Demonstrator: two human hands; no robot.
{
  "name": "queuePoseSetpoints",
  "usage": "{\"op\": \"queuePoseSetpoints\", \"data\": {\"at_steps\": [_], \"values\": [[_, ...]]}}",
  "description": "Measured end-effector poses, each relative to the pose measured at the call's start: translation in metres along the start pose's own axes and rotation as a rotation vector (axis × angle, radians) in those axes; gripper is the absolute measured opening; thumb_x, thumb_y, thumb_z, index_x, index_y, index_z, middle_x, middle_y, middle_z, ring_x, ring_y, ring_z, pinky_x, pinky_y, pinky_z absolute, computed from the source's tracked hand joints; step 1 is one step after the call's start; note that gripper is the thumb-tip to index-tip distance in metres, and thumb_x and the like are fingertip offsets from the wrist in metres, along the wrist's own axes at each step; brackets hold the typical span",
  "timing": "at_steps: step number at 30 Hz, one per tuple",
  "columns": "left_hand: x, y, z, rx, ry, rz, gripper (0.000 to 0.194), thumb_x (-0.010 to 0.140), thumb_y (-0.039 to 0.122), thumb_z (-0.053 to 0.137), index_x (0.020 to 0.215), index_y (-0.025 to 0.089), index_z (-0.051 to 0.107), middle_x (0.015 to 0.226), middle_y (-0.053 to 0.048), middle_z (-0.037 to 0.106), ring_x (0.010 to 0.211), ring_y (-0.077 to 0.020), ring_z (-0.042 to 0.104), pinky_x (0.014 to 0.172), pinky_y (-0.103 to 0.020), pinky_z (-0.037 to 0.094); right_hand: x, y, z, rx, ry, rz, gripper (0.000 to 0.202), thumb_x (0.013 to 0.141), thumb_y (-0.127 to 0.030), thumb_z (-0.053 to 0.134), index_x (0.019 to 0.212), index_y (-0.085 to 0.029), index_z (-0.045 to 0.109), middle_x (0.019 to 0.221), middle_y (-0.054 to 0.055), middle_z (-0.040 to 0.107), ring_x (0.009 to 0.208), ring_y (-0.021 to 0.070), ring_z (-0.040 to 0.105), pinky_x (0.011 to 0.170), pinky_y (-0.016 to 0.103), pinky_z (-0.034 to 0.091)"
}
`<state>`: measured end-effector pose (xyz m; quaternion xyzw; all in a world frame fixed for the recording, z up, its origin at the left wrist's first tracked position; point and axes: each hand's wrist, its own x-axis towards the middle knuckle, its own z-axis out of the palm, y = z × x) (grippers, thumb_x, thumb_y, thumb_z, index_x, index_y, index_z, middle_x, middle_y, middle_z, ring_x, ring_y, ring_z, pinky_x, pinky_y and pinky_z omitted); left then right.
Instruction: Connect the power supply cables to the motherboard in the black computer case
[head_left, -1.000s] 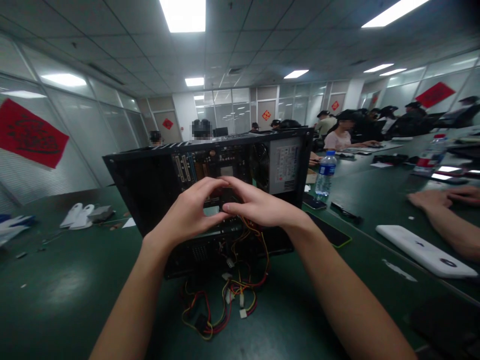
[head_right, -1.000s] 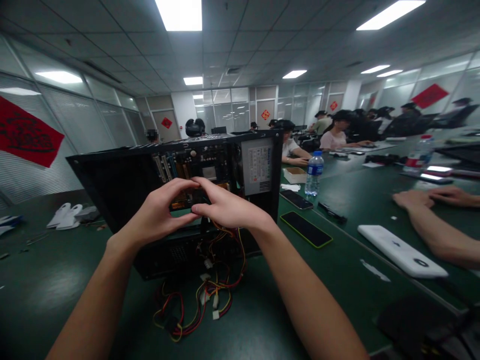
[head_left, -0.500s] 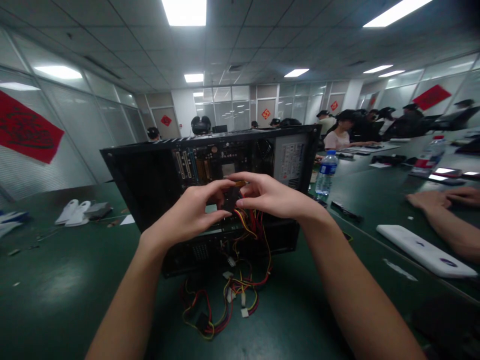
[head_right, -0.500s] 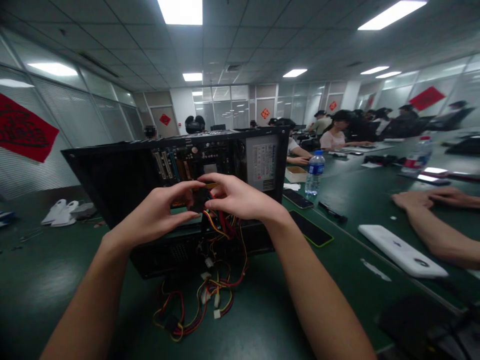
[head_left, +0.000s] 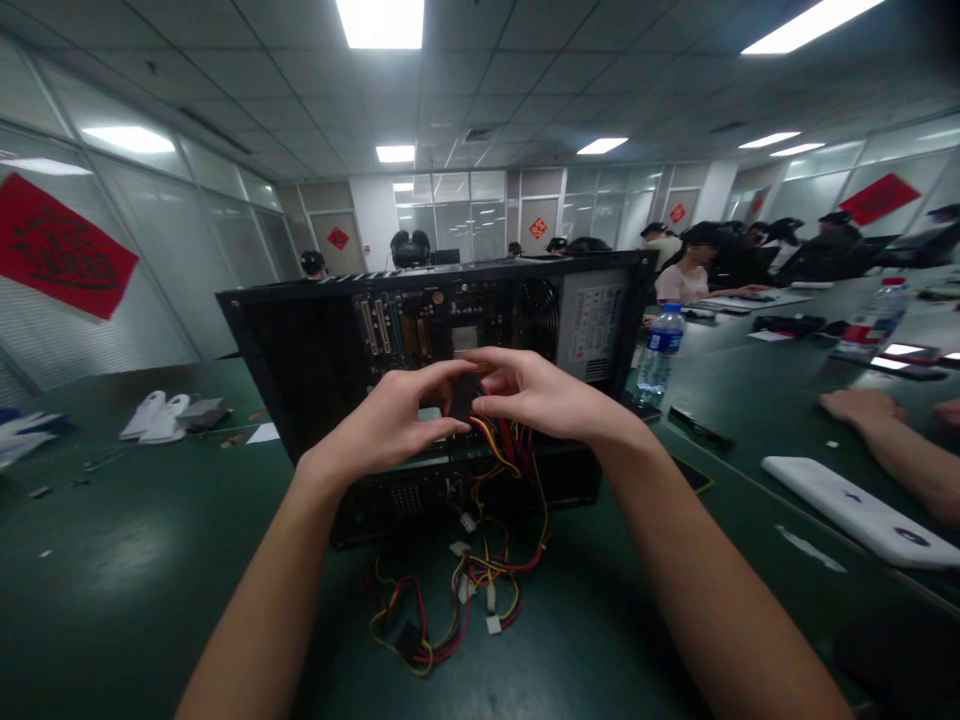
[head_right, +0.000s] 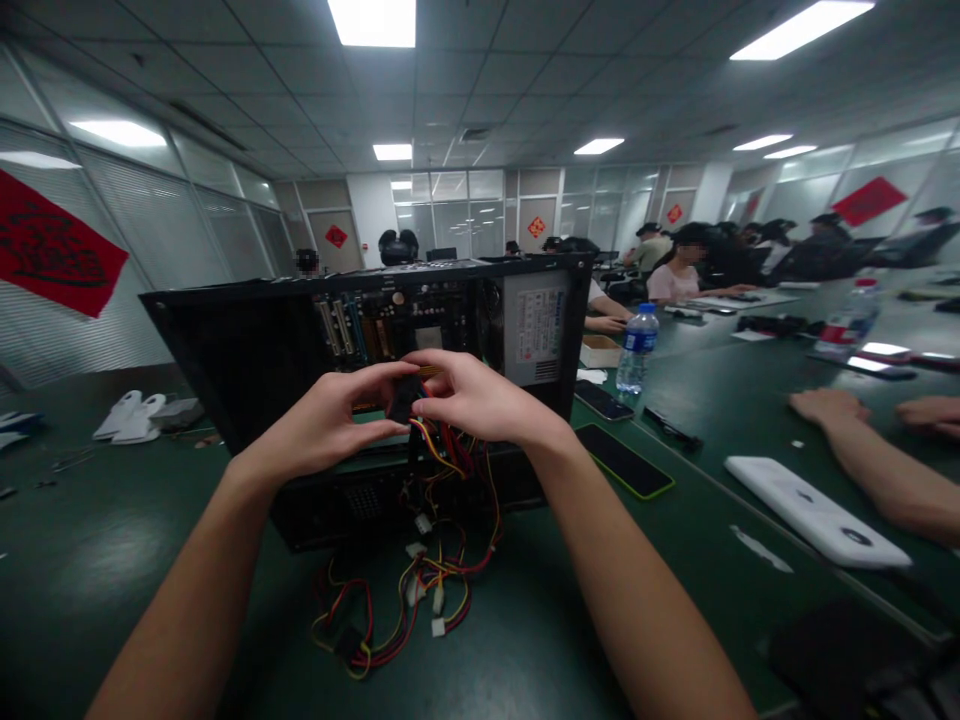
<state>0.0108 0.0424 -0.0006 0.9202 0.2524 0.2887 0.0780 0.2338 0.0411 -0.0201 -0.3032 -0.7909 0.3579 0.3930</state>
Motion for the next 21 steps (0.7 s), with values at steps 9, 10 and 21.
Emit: {"op": "queuePoseSetpoints", "data": {"at_steps": [9,10,21], "values": [[0.001,-0.019,0.004,0.038,-0.081,0.006,0.051,0.091,0.027,0.068,0.139,0.015,0.053,0.105,-0.007,0.071,0.090,-0.0190,0.069,0.080,-0.028,0.053,0.013,0.030,0.001,-0.044,0.017,-0.081,0.053,0.092,-0.022,0.060,0.144,-0.014,0.050,0.132,0.014,0.064,0.103,0.0201,0.069,0.088,0.035,0.060],[0.001,-0.022,0.002,0.030,-0.087,0.005,0.051,0.092,0.029,0.067,0.139,0.015,0.052,0.109,-0.009,0.071,0.093,-0.0197,0.069,0.082,-0.029,0.054,0.015,0.036,0.001,-0.102,0.056,-0.112,0.048,0.096,-0.023,0.055,0.143,-0.015,0.051,0.133,0.013,0.064,0.107,0.0205,0.068,0.093,0.038,0.059],[-0.011,-0.041,-0.014,-0.091,-0.094,-0.099,0.055,0.091,0.038,0.066,0.139,0.013,0.053,0.133,-0.015,0.066,0.112,-0.0248,0.067,0.096,-0.036,0.056,0.023,0.073,0.027,-0.967,0.301,-0.711,0.035,0.104,-0.021,0.044,0.127,-0.029,0.069,0.131,0.008,0.063,0.127,0.0229,0.056,0.109,0.045,0.050]]}}
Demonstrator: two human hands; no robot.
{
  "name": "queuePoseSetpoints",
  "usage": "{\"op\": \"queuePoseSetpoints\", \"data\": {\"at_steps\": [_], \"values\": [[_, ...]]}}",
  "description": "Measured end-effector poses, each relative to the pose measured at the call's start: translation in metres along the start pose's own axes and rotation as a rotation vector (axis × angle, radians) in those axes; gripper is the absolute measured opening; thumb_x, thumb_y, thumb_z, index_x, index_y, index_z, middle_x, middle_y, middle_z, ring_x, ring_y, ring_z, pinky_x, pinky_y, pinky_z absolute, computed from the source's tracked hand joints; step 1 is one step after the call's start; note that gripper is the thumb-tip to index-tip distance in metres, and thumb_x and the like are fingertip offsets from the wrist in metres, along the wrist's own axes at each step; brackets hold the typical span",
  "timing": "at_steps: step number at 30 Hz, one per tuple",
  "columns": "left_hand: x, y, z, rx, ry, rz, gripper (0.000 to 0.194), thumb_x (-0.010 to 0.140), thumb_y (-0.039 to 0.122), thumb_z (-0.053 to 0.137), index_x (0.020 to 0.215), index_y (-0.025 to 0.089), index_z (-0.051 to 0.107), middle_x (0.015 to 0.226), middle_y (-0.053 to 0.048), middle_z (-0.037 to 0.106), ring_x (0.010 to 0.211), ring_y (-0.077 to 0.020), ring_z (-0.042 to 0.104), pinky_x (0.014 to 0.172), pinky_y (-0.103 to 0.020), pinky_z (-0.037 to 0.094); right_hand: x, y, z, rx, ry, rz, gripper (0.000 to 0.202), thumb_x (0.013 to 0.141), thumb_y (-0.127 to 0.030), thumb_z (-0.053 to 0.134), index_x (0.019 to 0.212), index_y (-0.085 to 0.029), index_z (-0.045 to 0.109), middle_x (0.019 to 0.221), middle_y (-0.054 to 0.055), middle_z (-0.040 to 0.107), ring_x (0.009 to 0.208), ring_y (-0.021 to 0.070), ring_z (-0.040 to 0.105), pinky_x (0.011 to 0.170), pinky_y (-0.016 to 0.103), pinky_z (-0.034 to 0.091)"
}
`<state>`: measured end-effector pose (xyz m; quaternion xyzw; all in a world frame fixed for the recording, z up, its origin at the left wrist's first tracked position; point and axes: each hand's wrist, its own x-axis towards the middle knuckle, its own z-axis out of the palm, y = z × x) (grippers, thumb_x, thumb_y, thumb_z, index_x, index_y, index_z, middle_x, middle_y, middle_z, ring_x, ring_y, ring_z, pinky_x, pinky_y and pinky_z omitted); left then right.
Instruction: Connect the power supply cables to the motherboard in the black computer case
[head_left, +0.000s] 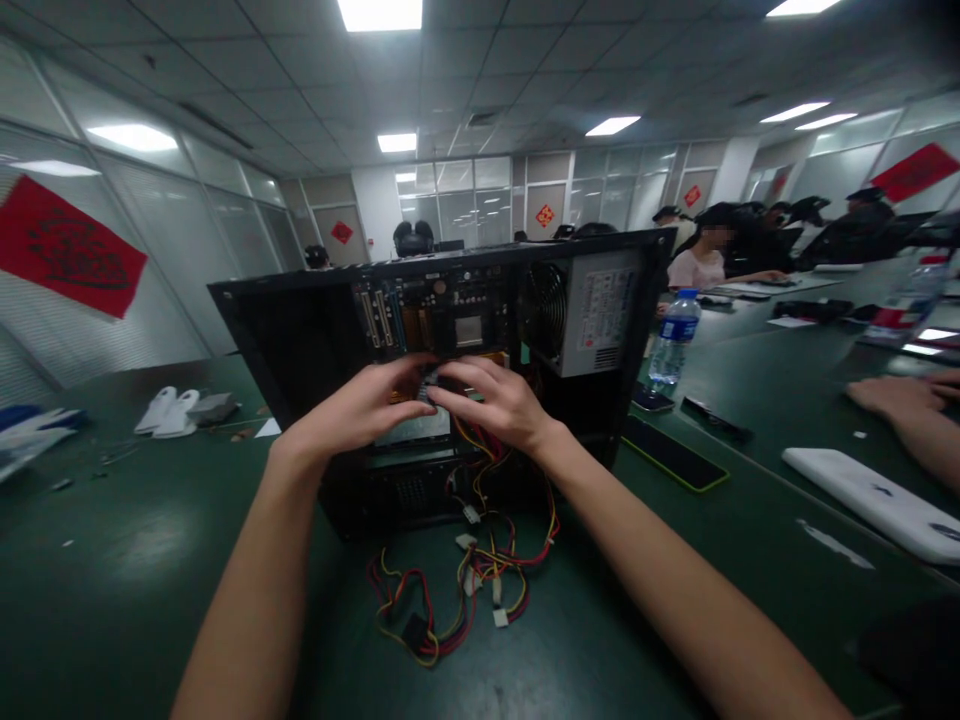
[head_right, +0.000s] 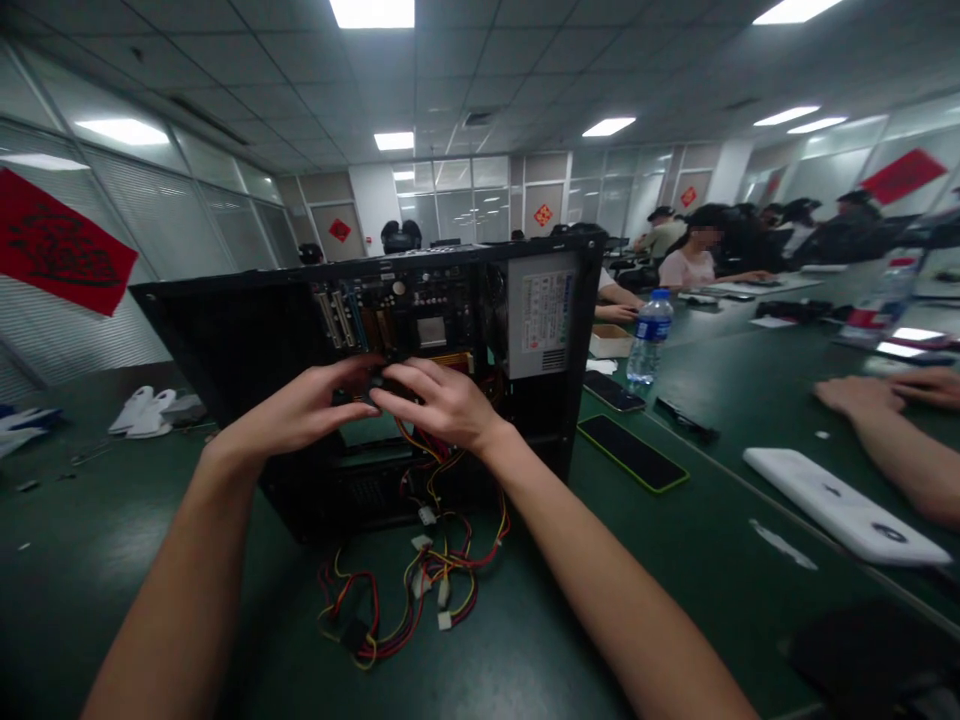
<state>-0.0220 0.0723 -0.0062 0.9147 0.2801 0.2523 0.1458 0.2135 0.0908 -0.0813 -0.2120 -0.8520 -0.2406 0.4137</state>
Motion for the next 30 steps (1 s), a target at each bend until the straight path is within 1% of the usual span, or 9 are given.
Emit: {"op": "queuePoseSetpoints", "data": {"at_steps": [5,9,13,17,21,23,25,28,30], "values": [[0.004,-0.008,0.007,-0.150,-0.058,-0.059,0.055,0.091,0.035,0.065,0.140,0.014,0.053,0.136,-0.015,0.065,0.120,-0.0261,0.065,0.102,-0.040,0.053,0.001,0.002,0.002,0.060,0.008,-0.073,0.033,0.104,-0.022,0.044,0.118,-0.024,0.073,0.124,0.011,0.067,0.121,0.0235,0.061,0.101,0.044,0.057],[0.012,-0.017,0.021,-0.230,-0.022,-0.048,0.053,0.089,0.031,0.063,0.139,0.015,0.055,0.137,-0.015,0.064,0.122,-0.0250,0.064,0.105,-0.040,0.051,-0.001,0.009,0.001,0.108,-0.002,-0.036,0.031,0.104,-0.022,0.045,0.116,-0.023,0.074,0.125,0.012,0.067,0.123,0.0250,0.060,0.103,0.046,0.055],[0.018,-0.027,0.035,-0.306,0.017,-0.054,0.054,0.089,0.028,0.061,0.141,0.014,0.054,0.133,-0.016,0.066,0.109,-0.0228,0.068,0.092,-0.036,0.056,-0.005,0.014,0.000,0.098,-0.020,-0.018,0.032,0.104,-0.021,0.044,0.117,-0.019,0.073,0.123,0.015,0.067,0.122,0.0263,0.061,0.102,0.046,0.055],[0.019,-0.032,0.039,-0.330,-0.015,-0.061,0.055,0.091,0.030,0.060,0.142,0.012,0.052,0.121,-0.014,0.070,0.092,-0.0189,0.067,0.077,-0.031,0.055,-0.009,0.015,0.001,0.035,-0.039,-0.041,0.030,0.104,-0.022,0.046,0.118,-0.017,0.072,0.121,0.015,0.068,0.120,0.0262,0.061,0.099,0.043,0.056],[0.020,-0.032,0.043,-0.256,0.028,-0.075,0.051,0.093,0.033,0.056,0.140,0.012,0.054,0.110,-0.011,0.072,0.081,-0.0170,0.064,0.075,-0.030,0.053,-0.011,0.014,0.003,-0.028,-0.105,0.059,0.028,0.103,-0.023,0.048,0.119,-0.019,0.071,0.122,0.014,0.068,0.117,0.0255,0.061,0.098,0.042,0.053],[0.022,-0.030,0.047,-0.144,0.092,-0.124,0.046,0.093,0.034,0.057,0.133,0.011,0.060,0.110,-0.012,0.073,0.085,-0.0193,0.065,0.078,-0.031,0.052,-0.009,0.014,0.002,-0.125,-0.177,0.149,0.028,0.102,-0.020,0.048,0.119,-0.018,0.070,0.123,0.013,0.067,0.114,0.0251,0.061,0.093,0.039,0.053],[0.025,-0.027,0.051,0.004,0.097,-0.206,0.040,0.092,0.036,0.057,0.120,0.010,0.067,0.107,-0.014,0.074,0.089,-0.0230,0.067,0.079,-0.032,0.050,-0.003,0.015,0.000,-0.222,-0.313,0.216,0.027,0.101,-0.018,0.047,0.118,-0.017,0.069,0.122,0.014,0.067,0.109,0.0249,0.060,0.085,0.034,0.051],[0.029,-0.024,0.056,0.156,0.000,-0.341,0.033,0.093,0.037,0.053,0.096,0.011,0.074,0.095,-0.015,0.075,0.081,-0.0247,0.067,0.069,-0.031,0.046,0.007,0.018,-0.002,-0.324,-0.523,0.233,0.024,0.099,-0.017,0.048,0.112,-0.014,0.068,0.114,0.014,0.067,0.102,0.0248,0.059,0.074,0.032,0.045],[0.030,-0.024,0.058,0.152,-0.053,-0.387,0.033,0.093,0.034,0.050,0.081,0.013,0.073,0.084,-0.013,0.075,0.072,-0.0221,0.065,0.063,-0.030,0.042,0.010,0.022,-0.001,-0.365,-0.585,0.218,0.022,0.096,-0.017,0.051,0.110,-0.013,0.067,0.112,0.014,0.065,0.103,0.0253,0.058,0.071,0.031,0.041]]}}
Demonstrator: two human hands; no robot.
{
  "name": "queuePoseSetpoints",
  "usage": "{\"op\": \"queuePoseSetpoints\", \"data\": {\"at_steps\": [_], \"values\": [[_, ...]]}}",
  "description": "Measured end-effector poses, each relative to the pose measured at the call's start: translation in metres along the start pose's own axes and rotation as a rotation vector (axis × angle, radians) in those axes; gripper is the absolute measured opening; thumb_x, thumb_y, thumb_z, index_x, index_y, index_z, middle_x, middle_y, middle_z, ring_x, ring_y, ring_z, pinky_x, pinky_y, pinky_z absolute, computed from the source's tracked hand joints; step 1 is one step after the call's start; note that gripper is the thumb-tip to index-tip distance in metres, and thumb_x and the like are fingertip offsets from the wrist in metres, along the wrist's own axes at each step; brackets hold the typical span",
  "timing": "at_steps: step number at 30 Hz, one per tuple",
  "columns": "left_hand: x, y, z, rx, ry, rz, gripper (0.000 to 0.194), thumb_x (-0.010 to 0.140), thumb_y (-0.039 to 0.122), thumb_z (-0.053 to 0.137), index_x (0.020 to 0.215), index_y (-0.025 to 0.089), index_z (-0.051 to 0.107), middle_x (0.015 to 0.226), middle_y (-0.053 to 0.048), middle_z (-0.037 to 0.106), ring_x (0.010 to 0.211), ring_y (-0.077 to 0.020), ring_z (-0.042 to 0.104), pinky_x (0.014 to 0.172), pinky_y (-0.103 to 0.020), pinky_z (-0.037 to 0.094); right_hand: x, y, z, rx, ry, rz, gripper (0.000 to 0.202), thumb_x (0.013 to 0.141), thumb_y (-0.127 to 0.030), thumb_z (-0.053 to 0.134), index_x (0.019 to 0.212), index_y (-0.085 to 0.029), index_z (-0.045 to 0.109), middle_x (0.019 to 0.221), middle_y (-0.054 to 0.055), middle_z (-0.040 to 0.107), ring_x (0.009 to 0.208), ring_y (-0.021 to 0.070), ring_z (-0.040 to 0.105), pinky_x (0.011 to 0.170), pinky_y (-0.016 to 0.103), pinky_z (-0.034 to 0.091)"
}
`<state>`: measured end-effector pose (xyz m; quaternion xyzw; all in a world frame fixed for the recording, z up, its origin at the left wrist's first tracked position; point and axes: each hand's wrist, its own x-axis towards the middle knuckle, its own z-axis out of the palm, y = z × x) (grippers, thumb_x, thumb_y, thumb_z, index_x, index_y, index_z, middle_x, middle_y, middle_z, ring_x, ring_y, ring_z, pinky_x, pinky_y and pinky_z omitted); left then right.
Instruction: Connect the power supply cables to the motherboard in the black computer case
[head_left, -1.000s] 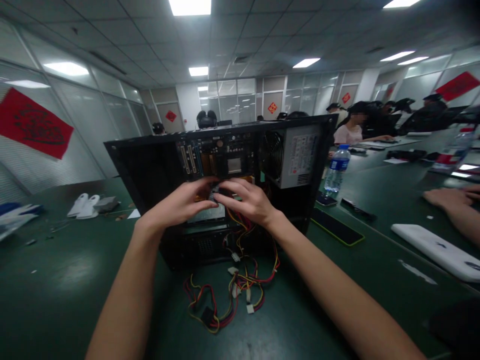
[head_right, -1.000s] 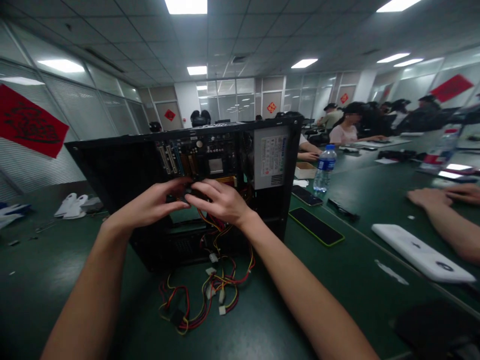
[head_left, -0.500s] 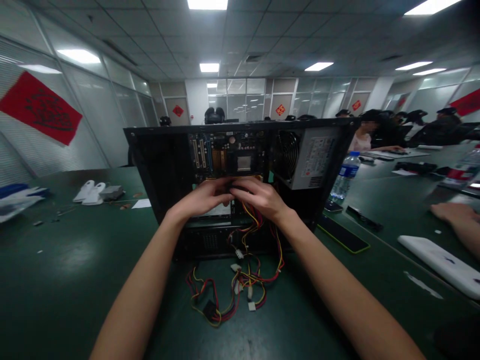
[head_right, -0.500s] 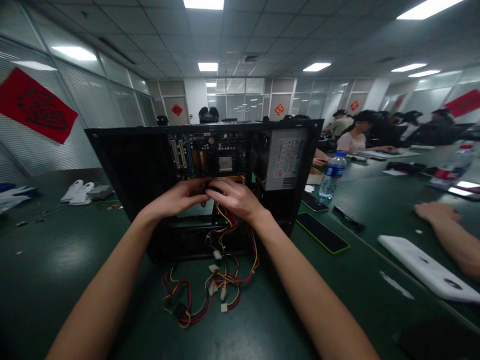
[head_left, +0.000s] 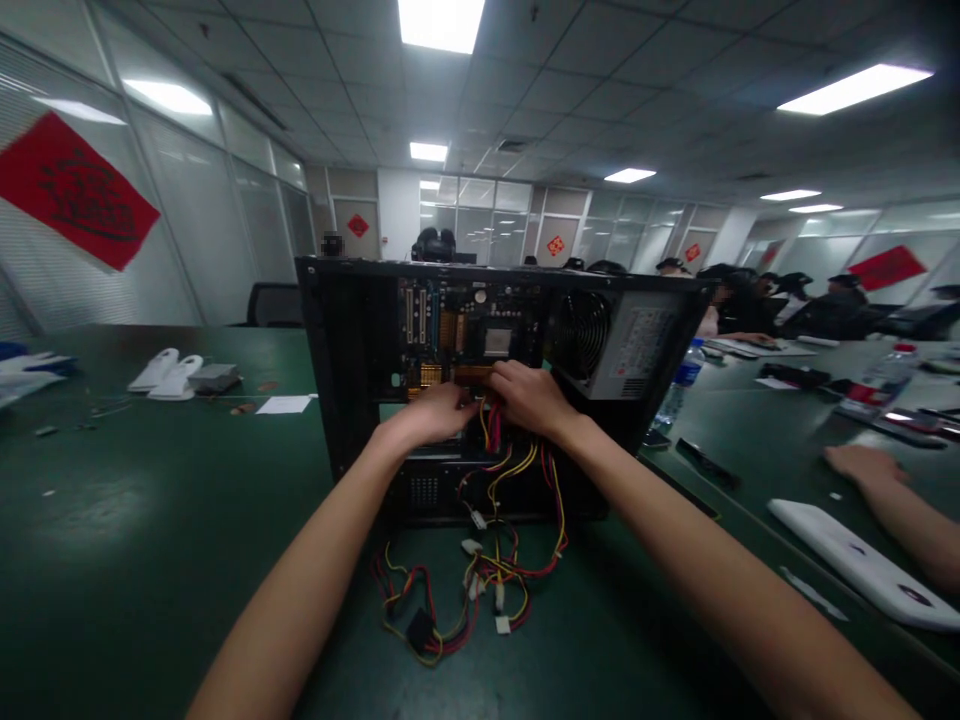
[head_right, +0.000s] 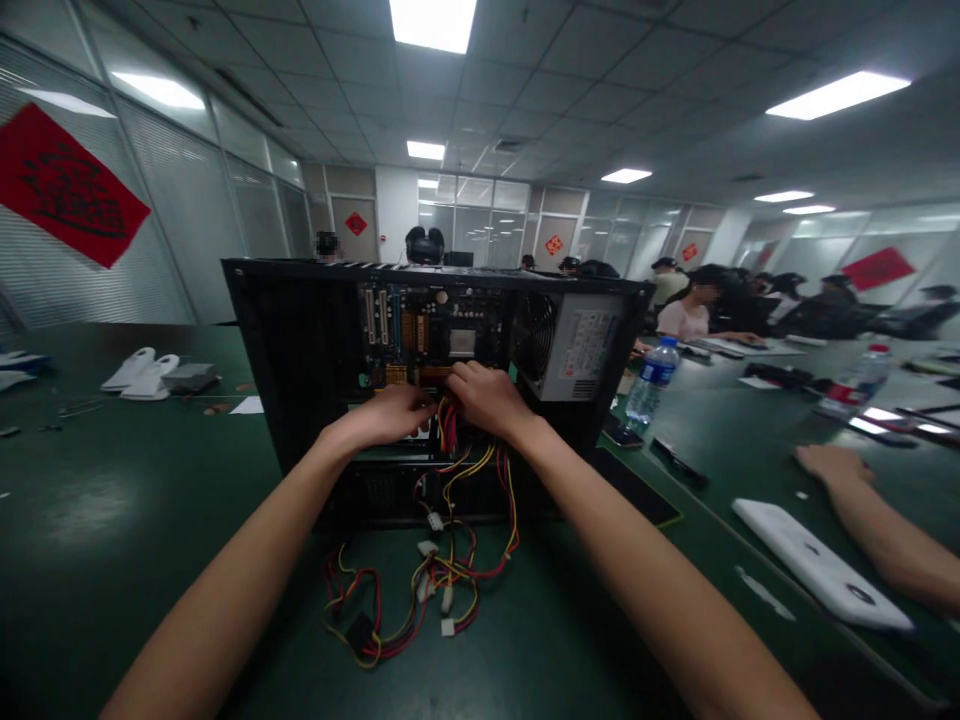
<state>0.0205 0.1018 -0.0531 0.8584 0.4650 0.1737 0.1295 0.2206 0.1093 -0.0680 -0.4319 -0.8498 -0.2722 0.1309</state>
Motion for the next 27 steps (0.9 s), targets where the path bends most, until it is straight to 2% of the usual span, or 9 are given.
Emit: {"op": "queuePoseSetpoints", "data": {"at_steps": [2,5,7,10,14,18,21,27], "values": [[0.001,-0.003,0.004,-0.086,-0.070,0.014,0.036,0.093,0.035,0.048,0.075,0.014,0.071,0.075,-0.009,0.073,0.065,-0.0193,0.063,0.059,-0.028,0.040,0.002,0.001,0.006,-0.023,-0.035,-0.028,0.020,0.092,-0.017,0.054,0.107,-0.012,0.066,0.113,0.015,0.064,0.106,0.0260,0.057,0.070,0.031,0.040],[0.003,-0.011,0.012,-0.258,-0.208,0.063,0.041,0.095,0.041,0.046,0.077,0.014,0.071,0.069,-0.006,0.071,0.062,-0.0179,0.062,0.057,-0.027,0.041,0.003,0.001,0.019,-0.008,-0.091,-0.056,0.019,0.090,-0.018,0.057,0.105,-0.011,0.065,0.112,0.015,0.064,0.106,0.0264,0.057,0.068,0.031,0.038],[0.005,-0.016,0.019,-0.293,-0.223,0.058,0.043,0.095,0.045,0.045,0.079,0.014,0.071,0.067,-0.005,0.070,0.062,-0.0179,0.062,0.057,-0.026,0.041,0.003,0.000,0.025,0.013,-0.107,-0.055,0.019,0.089,-0.019,0.058,0.106,-0.011,0.064,0.114,0.016,0.064,0.107,0.0267,0.057,0.067,0.031,0.038],[0.012,-0.021,0.031,-0.200,-0.122,-0.005,0.043,0.095,0.044,0.046,0.075,0.014,0.070,0.066,-0.006,0.069,0.061,-0.0184,0.061,0.057,-0.027,0.039,0.004,-0.002,0.027,0.022,-0.109,-0.065,0.021,0.087,-0.017,0.060,0.107,-0.012,0.064,0.116,0.015,0.063,0.109,0.0266,0.056,0.068,0.031,0.040],[0.020,-0.020,0.042,-0.035,0.020,-0.051,0.038,0.094,0.038,0.048,0.074,0.015,0.072,0.077,-0.011,0.072,0.067,-0.0207,0.062,0.059,-0.029,0.037,0.004,-0.003,0.025,0.018,-0.100,-0.053,0.019,0.087,-0.018,0.060,0.105,-0.013,0.065,0.114,0.014,0.063,0.108,0.0265,0.057,0.067,0.031,0.041],[0.018,-0.016,0.039,0.002,0.064,-0.087,0.039,0.094,0.041,0.049,0.081,0.016,0.076,0.081,-0.012,0.075,0.071,-0.0218,0.065,0.061,-0.029,0.039,0.004,-0.001,0.029,0.045,-0.075,-0.026,0.019,0.088,-0.021,0.062,0.106,-0.013,0.064,0.115,0.013,0.062,0.106,0.0259,0.057,0.067,0.031,0.041],[0.016,-0.013,0.034,0.062,0.098,-0.135,0.040,0.093,0.045,0.050,0.084,0.018,0.079,0.084,-0.011,0.077,0.079,-0.0232,0.069,0.064,-0.028,0.042,0.004,0.002,0.037,0.076,-0.055,-0.002,0.019,0.089,-0.023,0.064,0.106,-0.013,0.064,0.115,0.013,0.062,0.107,0.0255,0.057,0.072,0.030,0.044],[0.013,-0.005,0.030,0.179,0.114,-0.217,0.043,0.094,0.051,0.049,0.092,0.023,0.081,0.096,-0.013,0.078,0.095,-0.0284,0.072,0.072,-0.031,0.049,0.002,0.006,0.046,0.164,-0.013,0.025,0.013,0.089,-0.017,0.064,0.101,-0.012,0.065,0.110,0.011,0.061,0.105,0.0227,0.056,0.084,0.029,0.045]]}}
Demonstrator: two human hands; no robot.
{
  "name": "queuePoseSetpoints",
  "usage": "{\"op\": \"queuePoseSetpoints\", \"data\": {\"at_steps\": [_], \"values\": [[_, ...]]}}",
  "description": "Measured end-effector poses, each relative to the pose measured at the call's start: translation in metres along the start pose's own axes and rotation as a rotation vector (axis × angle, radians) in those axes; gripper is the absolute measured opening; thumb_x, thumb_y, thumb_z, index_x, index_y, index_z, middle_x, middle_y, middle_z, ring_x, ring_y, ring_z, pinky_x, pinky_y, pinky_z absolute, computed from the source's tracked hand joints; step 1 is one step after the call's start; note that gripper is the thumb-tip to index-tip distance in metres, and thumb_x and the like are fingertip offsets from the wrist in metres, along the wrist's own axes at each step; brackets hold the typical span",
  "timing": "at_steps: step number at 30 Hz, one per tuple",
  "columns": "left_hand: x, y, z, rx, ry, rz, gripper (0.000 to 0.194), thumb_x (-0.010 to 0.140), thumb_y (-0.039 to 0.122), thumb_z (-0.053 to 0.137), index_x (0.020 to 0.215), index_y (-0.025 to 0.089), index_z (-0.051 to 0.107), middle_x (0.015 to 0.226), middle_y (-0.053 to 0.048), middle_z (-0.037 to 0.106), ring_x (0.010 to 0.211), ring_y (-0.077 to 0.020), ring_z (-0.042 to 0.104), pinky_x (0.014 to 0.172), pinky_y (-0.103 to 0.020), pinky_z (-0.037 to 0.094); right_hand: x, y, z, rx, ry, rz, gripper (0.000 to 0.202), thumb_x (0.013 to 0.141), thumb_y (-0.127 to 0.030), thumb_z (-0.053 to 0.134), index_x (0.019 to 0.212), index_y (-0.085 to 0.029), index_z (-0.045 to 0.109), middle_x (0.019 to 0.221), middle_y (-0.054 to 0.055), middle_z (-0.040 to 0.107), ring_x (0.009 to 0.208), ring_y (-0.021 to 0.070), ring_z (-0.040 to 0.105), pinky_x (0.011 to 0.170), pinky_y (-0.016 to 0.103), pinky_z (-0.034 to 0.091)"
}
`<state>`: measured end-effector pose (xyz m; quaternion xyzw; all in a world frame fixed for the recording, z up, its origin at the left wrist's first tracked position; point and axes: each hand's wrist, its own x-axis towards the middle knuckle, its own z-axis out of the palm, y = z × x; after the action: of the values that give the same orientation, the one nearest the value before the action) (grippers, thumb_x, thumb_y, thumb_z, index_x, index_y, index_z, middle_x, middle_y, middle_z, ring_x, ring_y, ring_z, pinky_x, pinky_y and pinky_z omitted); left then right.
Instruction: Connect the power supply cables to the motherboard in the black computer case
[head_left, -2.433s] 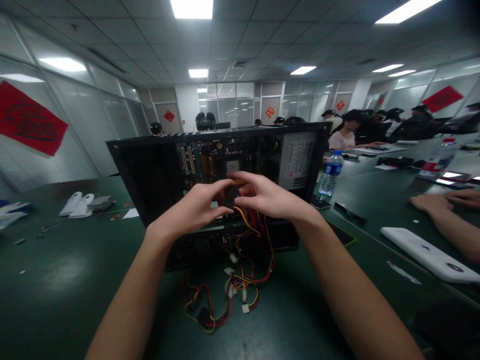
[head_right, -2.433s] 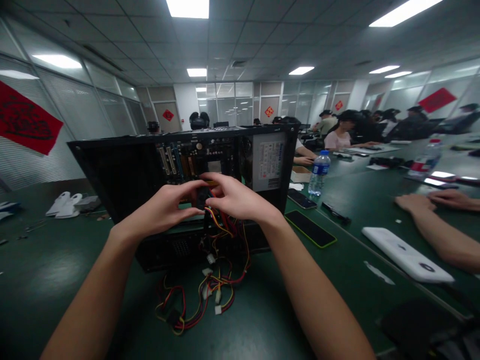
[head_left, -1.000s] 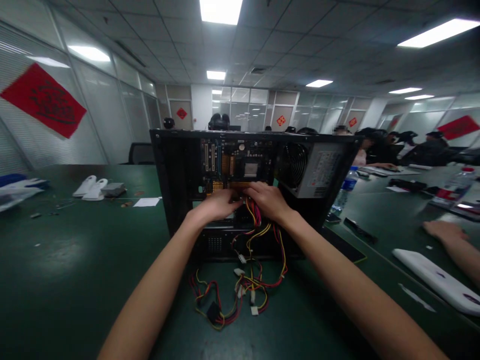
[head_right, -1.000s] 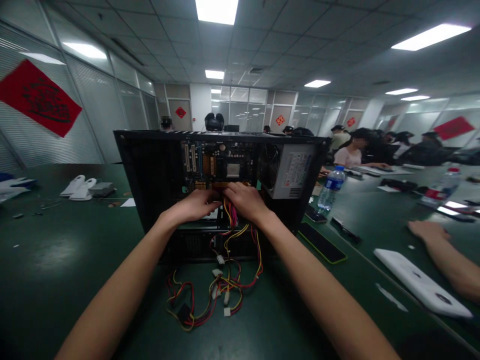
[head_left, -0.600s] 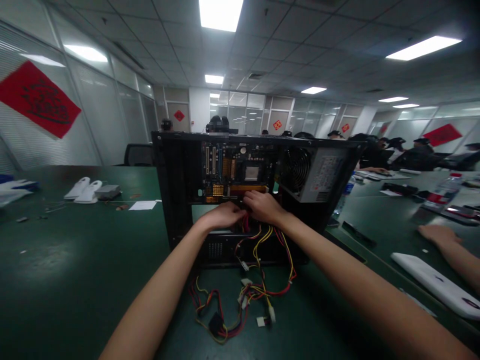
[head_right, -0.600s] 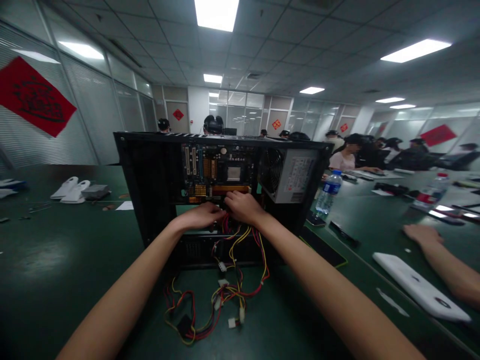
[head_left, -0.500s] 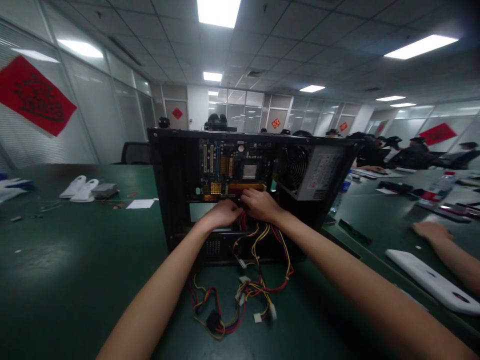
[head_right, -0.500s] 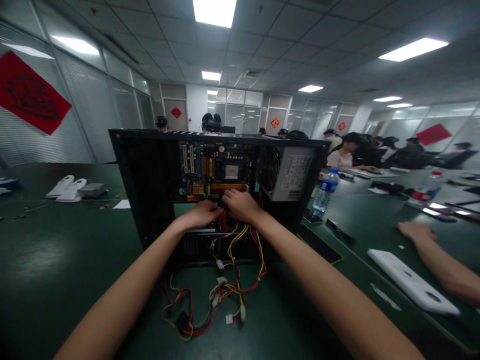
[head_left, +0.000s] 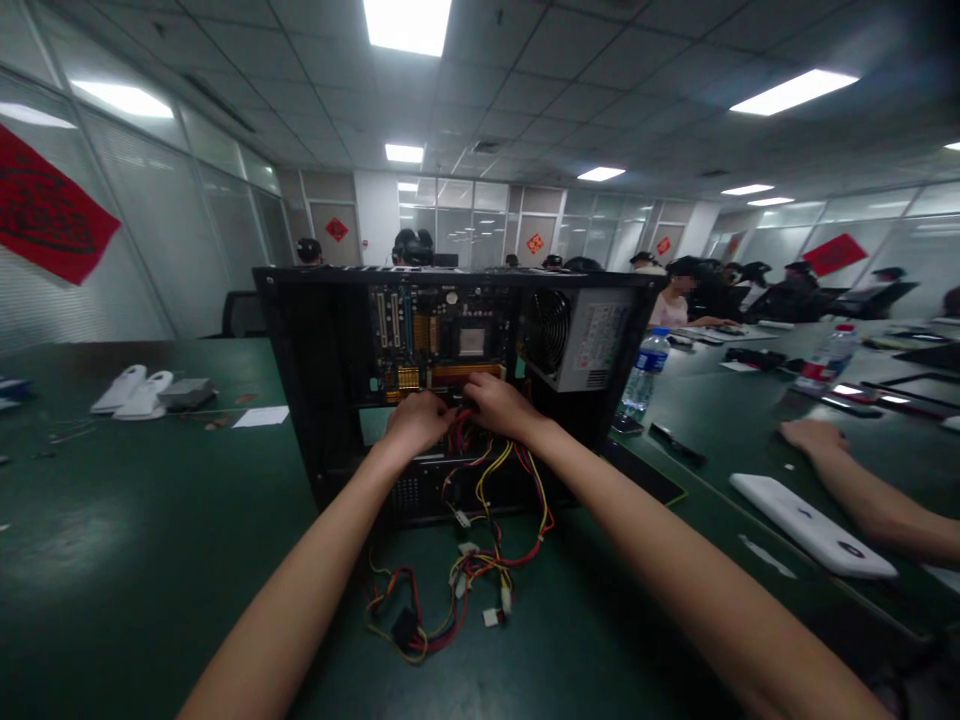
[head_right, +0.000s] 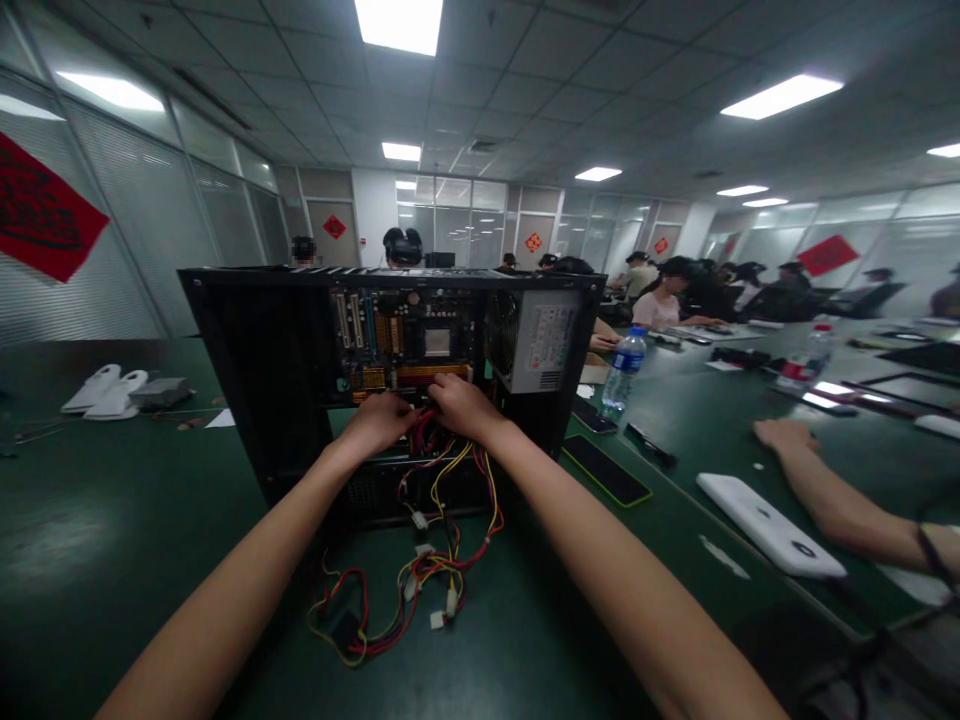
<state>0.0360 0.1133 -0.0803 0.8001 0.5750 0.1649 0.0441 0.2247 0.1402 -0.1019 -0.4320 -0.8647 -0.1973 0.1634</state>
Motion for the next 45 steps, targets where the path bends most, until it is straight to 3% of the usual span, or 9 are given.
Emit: {"op": "queuePoseSetpoints", "data": {"at_steps": [7,13,18,27,45], "values": [[-0.004,0.006,-0.002,0.085,0.037,-0.045,0.043,0.094,0.051,0.047,0.091,0.024,0.080,0.097,-0.014,0.078,0.097,-0.0321,0.072,0.075,-0.036,0.052,-0.006,-0.004,-0.009,0.020,-0.029,-0.006,0.011,0.090,-0.014,0.060,0.099,-0.011,0.065,0.109,0.011,0.061,0.103,0.0216,0.056,0.084,0.029,0.045],[-0.002,0.006,0.001,0.071,0.022,-0.015,0.040,0.094,0.045,0.046,0.091,0.022,0.079,0.099,-0.015,0.077,0.096,-0.0327,0.072,0.076,-0.038,0.052,-0.006,-0.006,-0.016,-0.047,-0.002,-0.012,0.015,0.091,-0.020,0.061,0.105,-0.013,0.063,0.114,0.011,0.061,0.111,0.0239,0.054,0.079,0.030,0.046],[-0.001,0.005,0.004,0.079,0.023,0.019,0.041,0.095,0.044,0.044,0.090,0.021,0.078,0.100,-0.014,0.077,0.096,-0.0308,0.072,0.077,-0.036,0.052,-0.003,-0.006,-0.017,-0.089,-0.067,-0.033,0.021,0.094,-0.024,0.061,0.111,-0.014,0.062,0.120,0.012,0.061,0.114,0.0253,0.054,0.077,0.031,0.047],[-0.003,0.004,0.005,0.072,0.008,0.018,0.042,0.096,0.045,0.044,0.091,0.021,0.078,0.097,-0.014,0.077,0.093,-0.0293,0.072,0.072,-0.034,0.050,-0.003,-0.011,-0.025,-0.090,-0.193,0.183,0.033,0.093,-0.034,0.064,0.118,-0.013,0.058,0.112,0.015,0.070,0.105,0.0300,0.067,0.079,0.033,0.051],[-0.003,0.007,0.002,0.066,-0.003,-0.009,0.038,0.093,0.039,0.043,0.089,0.021,0.077,0.099,-0.014,0.077,0.093,-0.0306,0.072,0.072,-0.035,0.051,-0.005,-0.012,-0.027,-0.070,-0.221,0.168,0.028,0.099,-0.032,0.052,0.118,-0.012,0.056,0.108,0.017,0.072,0.102,0.0325,0.070,0.080,0.036,0.053]]}}
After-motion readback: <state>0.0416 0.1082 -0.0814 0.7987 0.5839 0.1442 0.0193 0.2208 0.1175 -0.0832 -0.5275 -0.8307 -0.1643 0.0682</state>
